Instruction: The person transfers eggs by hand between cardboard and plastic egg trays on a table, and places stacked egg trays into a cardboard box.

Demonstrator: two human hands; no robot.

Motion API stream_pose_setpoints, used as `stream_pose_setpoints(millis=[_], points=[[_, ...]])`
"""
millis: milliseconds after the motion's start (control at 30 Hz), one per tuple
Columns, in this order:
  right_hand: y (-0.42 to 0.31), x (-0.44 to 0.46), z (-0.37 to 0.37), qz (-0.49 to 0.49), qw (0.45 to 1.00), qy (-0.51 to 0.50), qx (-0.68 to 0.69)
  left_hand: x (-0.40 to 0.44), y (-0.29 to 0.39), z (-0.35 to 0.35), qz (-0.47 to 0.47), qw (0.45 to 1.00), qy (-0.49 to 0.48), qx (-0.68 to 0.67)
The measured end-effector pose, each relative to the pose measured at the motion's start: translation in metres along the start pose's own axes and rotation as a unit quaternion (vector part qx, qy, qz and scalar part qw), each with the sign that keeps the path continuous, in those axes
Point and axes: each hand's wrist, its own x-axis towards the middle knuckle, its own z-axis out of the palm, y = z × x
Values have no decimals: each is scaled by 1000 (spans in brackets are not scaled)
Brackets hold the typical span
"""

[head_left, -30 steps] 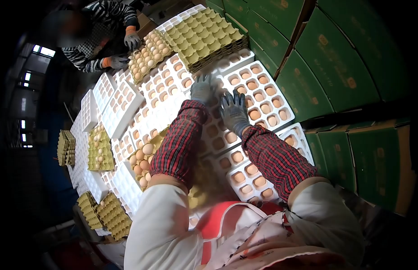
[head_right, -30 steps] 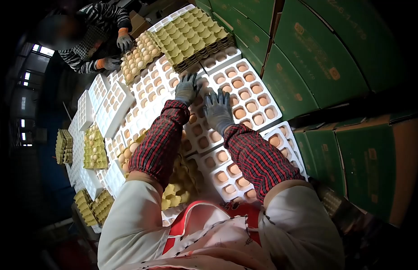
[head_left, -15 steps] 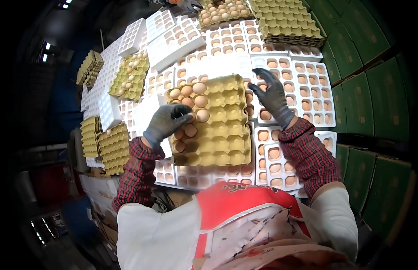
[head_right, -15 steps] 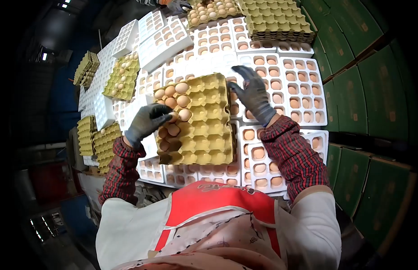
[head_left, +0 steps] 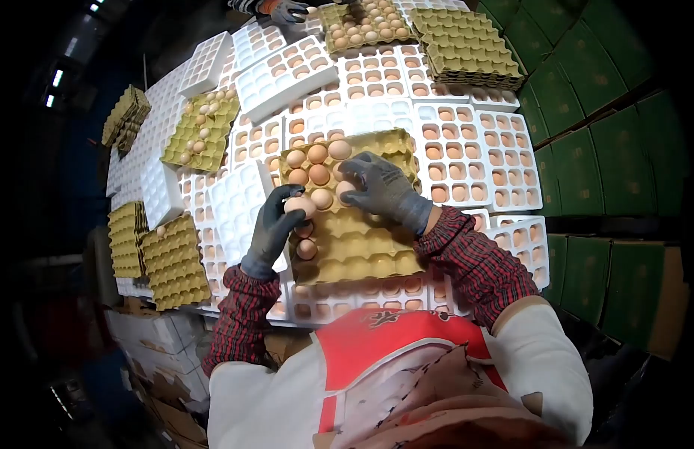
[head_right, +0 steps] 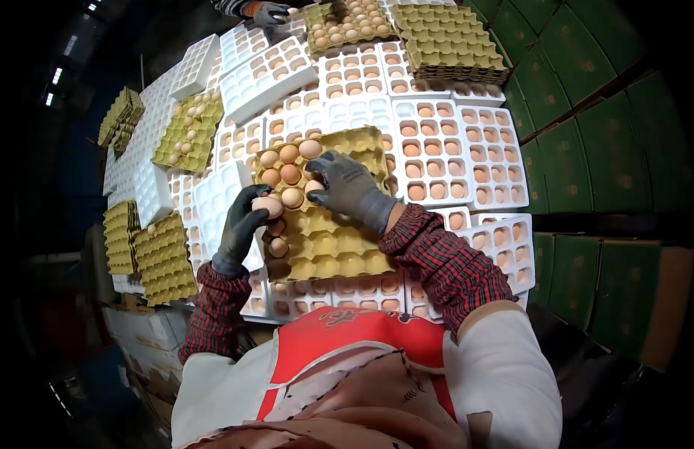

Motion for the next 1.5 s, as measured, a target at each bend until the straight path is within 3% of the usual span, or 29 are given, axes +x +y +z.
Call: stream_pose_setpoints(millis=[33, 100, 133, 167, 200, 300, 367, 400, 433, 467, 533, 567, 633, 667, 700, 767, 800, 833, 867, 900, 1067, 1167, 1200, 1233, 1300, 1333, 1367, 1433, 1500], points=[[-5, 5, 4, -21, 990, -63, -128, 11, 4, -5, -3, 998, -12, -55], [-23, -1, 21, 13, 976, -21, -217, 28, 1, -1, 83, 967, -91, 223], [-21, 2, 25, 33, 974, -27, -225, 25, 13, 14, 136, 920, -70, 361], [-16, 2, 25, 28, 986, -12, -164, 23, 22, 28, 187, 850, -46, 490], [-8, 1, 21, 21, 994, 2, -103, 27, 17, 34, 170, 814, -57, 552], [4, 9, 3, 69, 975, 78, 194, 36, -8, 33, 234, 766, -14, 598], [10, 23, -5, 57, 959, 98, 260, 31, 13, 21, 175, 851, -32, 495], [7, 30, -9, -35, 994, 66, 83, 34, 7, 7, 161, 915, -35, 367], [-1, 39, -7, 10, 1000, -21, -19, 38, 3, -8, 146, 961, -39, 234], [-7, 38, 3, 10, 994, -30, -104, 37, 9, -19, 85, 991, -30, 100], [-8, 38, 17, -53, 967, 11, -250, 36, 21, -29, 17, 980, -46, -195], [-3, 40, 12, -15, 993, 5, -116, 37, 24, -32, 8, 950, -70, -305], [8, 44, -7, 57, 986, -5, 157, 48, 19, -37, 25, 971, -54, -231], [5, 52, -22, 51, 949, 40, 308, 55, 20, -38, 36, 986, -39, -160], [2, 46, -41, 190, 878, -4, 440, 62, 20, -38, 46, 995, -25, -89], [34, 69, -30, -34, 988, 17, 152, 74, 34, -35, 42, 999, -11, 23], [24, 78, -21, -18, 1000, -22, 10, 84, 37, -33, 56, 998, -14, 35], [-12, 87, -27, 76, 969, -127, -200, 97, 41, -32, 74, 996, -16, 46], [-9, 94, 0, 65, 934, -87, -342, 116, 36, -29, 181, 982, 9, 54], [-7, 102, 19, 81, 913, -87, -390, 135, 33, -29, 163, 986, 22, 37], [0, 107, 4, 81, 943, -100, -308, 196, 48, -18, 58, 998, -31, -15], [29, 110, -23, -1, 980, -118, -157, 231, 42, -2, -3, 996, -62, -60], [46, 110, -36, 5, 994, -103, -30, 242, 38, 4, -14, 995, -74, -65], [65, 105, -52, 117, 966, -113, 198, 254, 33, 10, -28, 993, -86, -71], [87, 90, -91, 177, 929, 8, 326, 304, -10, 10, 23, 983, -171, 61], [109, 85, -99, 221, 925, 50, 306, 301, -3, 24, 20, 977, -180, 114], [151, 82, -87, 200, 962, 108, 154, 294, 5, 44, 14, 967, -190, 167], [180, 71, -70, 217, 967, 102, -82, 316, -29, 69, 163, 916, -229, 287], [200, 61, -48, 234, 956, 63, -162, 323, -37, 94, 142, 859, -235, 432]])
